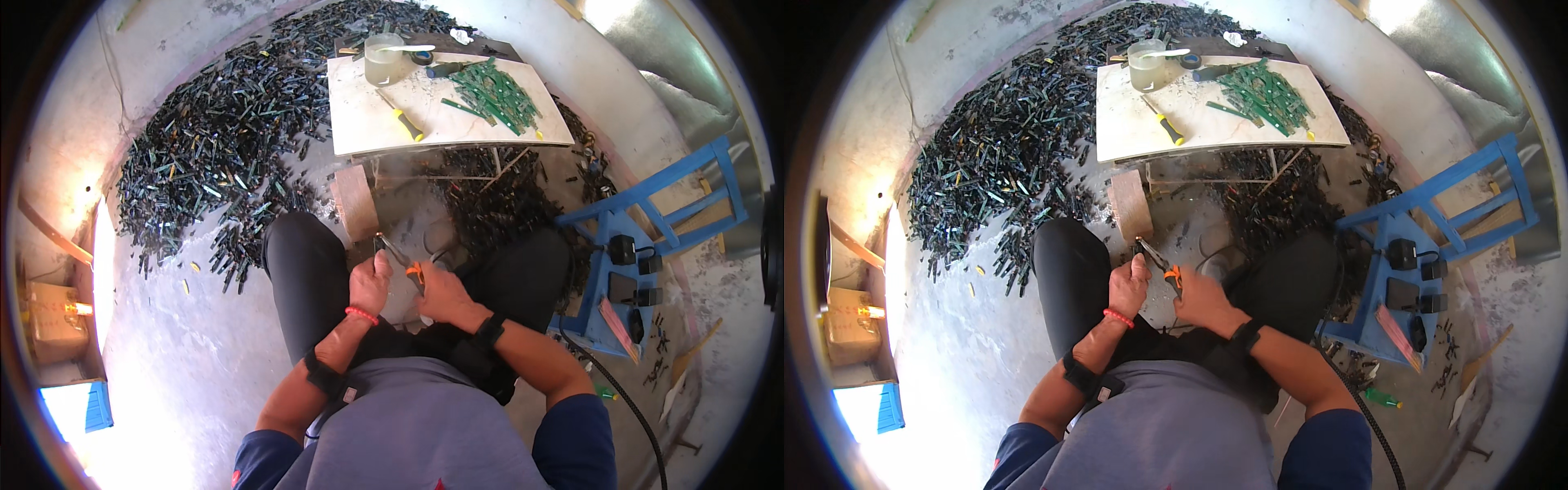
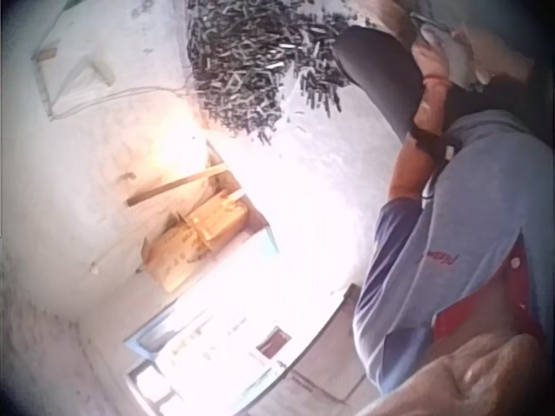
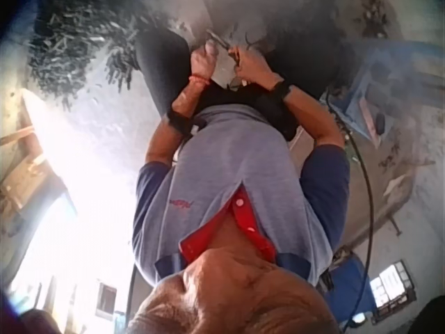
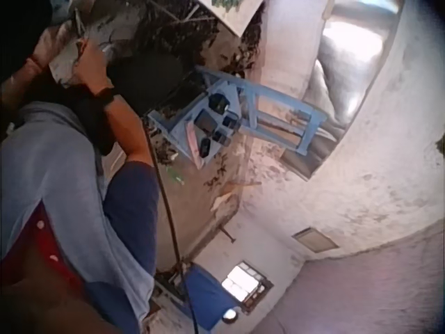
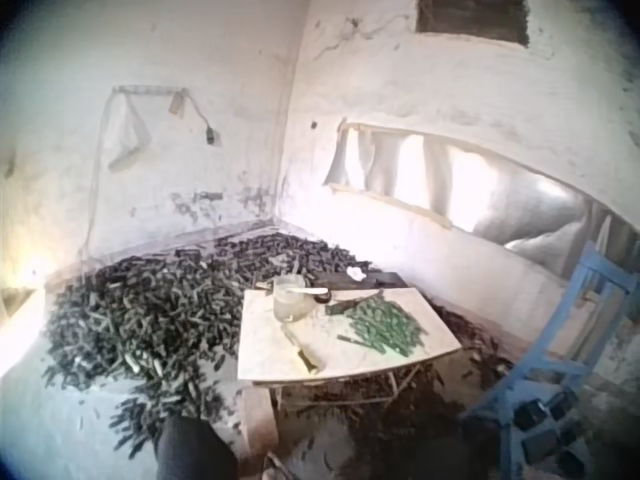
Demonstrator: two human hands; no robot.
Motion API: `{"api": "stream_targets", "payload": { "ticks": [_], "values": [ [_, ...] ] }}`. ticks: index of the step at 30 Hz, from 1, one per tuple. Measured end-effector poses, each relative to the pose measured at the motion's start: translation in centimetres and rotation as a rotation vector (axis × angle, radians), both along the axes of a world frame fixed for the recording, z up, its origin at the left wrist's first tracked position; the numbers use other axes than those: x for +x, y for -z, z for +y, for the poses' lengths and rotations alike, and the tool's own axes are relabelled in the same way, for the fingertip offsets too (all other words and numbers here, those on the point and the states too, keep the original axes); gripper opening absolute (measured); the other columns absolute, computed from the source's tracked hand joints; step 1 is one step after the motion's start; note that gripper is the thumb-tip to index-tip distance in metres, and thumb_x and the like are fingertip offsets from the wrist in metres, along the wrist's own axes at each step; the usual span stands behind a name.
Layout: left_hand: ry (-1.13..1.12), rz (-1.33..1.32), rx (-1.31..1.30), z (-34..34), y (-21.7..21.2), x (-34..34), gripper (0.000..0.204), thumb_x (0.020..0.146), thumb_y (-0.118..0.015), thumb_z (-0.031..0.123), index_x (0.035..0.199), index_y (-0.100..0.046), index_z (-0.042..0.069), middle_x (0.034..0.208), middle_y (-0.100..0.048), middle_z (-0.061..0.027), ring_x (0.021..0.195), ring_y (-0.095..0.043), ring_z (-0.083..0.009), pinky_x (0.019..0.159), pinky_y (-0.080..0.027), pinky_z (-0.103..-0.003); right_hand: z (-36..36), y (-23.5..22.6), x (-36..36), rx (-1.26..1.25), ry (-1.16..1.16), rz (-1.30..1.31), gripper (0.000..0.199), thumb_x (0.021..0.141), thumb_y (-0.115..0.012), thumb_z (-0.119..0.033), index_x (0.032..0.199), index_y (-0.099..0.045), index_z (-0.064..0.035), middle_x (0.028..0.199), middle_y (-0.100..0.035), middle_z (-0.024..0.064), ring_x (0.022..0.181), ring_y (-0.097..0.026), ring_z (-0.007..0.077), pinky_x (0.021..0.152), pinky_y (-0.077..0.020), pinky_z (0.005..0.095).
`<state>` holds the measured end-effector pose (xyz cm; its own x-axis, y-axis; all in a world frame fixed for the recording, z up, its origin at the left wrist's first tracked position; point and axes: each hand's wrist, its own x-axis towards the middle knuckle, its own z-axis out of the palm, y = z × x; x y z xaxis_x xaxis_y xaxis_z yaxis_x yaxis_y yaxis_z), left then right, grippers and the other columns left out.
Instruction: The person sits on the floor and uses a screwdriver to remove screws from green circuit boards. They then use pliers to strip components from the boards and place the processed pieces onto a table. The person handles the boards one at a time, repeating the process of screw removal and component stripping.
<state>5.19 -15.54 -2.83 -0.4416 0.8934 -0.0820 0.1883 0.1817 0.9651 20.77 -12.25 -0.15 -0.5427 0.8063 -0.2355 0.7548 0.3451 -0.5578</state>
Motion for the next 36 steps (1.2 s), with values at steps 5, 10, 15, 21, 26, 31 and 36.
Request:
{"api": "stream_targets", "payload": {
  "ticks": [5,10,15,21,26,31,36],
  "values": [
    [0.052,-0.352,-0.108,-0.5,1.8,-1.1,0.049,0.092,-0.044,0.044,0.063,-0.050,0.004,0.048,-0.036,0.0046,0.037,-0.031,-0.0054,0.034,-0.023,-0.022,3.1,-0.6,1.1,0.303,-0.203,-0.116,0.020,0.071,-0.055,-0.008,0.088,-0.045,-0.0022,0.081,-0.056,0.0199,0.071,-0.057,0.0384,0.062,-0.0458,0.0459],
    [0.143,-0.581,-0.373,-1.3,-1.0,-2.3,0.048,0.091,-0.046,0.044,0.067,-0.052,0.003,0.051,-0.040,0.0014,0.040,-0.035,-0.0069,0.035,-0.027,-0.022,6.5,-1.4,2.6,0.565,-0.424,-0.185,0.014,0.073,-0.051,-0.005,0.086,-0.046,-0.0034,0.078,-0.053,0.0153,0.068,-0.057,0.0332,0.059,-0.0463,0.0416],
    [0.221,-0.760,-0.451,-1.8,-1.5,-3.0,0.045,0.090,-0.046,0.046,0.071,-0.048,0.005,0.053,-0.037,0.0025,0.040,-0.029,-0.0060,0.036,-0.022,-0.021,6.8,-2.3,3.0,0.495,-0.494,-0.181,0.017,0.070,-0.054,-0.005,0.085,-0.046,-0.0034,0.076,-0.054,0.0153,0.070,-0.056,0.0338,0.061,-0.0460,0.0420],
    [0.222,-0.813,-0.416,-1.7,-1.7,-3.0,0.043,0.090,-0.047,0.046,0.071,-0.046,0.007,0.053,-0.033,0.0043,0.040,-0.026,-0.0048,0.036,-0.018,-0.021,5.0,-1.6,3.1,0.119,-0.347,-0.054,0.026,0.067,-0.059,-0.008,0.089,-0.047,-0.0009,0.076,-0.056,0.0203,0.075,-0.056,0.0396,0.065,-0.0445,0.0452],
    [0.231,-0.891,-0.308,-1.1,-1.3,-2.6,0.044,0.089,-0.048,0.047,0.070,-0.046,0.008,0.053,-0.032,0.0052,0.039,-0.025,-0.0042,0.036,-0.018,-0.020,2.3,-1.4,2.0,-0.492,-0.191,0.376,0.020,0.069,-0.054,-0.010,0.085,-0.045,-0.0032,0.064,-0.048,0.0058,0.058,-0.051,0.0207,0.054,-0.0405,0.0328],
    [0.156,-0.799,-0.259,-0.8,-1.5,-2.1,0.045,0.088,-0.049,0.049,0.070,-0.047,0.007,0.053,-0.034,0.0049,0.039,-0.027,-0.0045,0.035,-0.020,-0.020,1.4,-3.7,2.5,-0.972,0.002,0.522,0.017,0.071,-0.050,-0.013,0.085,-0.045,-0.0056,0.067,-0.045,0.0002,0.058,-0.045,0.0142,0.054,-0.0375,0.0291],
    [0.021,-0.807,-0.259,-0.7,-1.2,-2.1,0.045,0.088,-0.051,0.047,0.070,-0.048,0.006,0.054,-0.035,0.0049,0.039,-0.029,-0.0045,0.035,-0.021,-0.020,0.9,-2.3,2.2,-0.238,-0.107,0.142,0.026,0.072,-0.053,-0.017,0.093,-0.047,-0.0019,0.073,-0.056,0.0146,0.064,-0.056,0.0337,0.059,-0.0426,0.0410]
  ]
}}
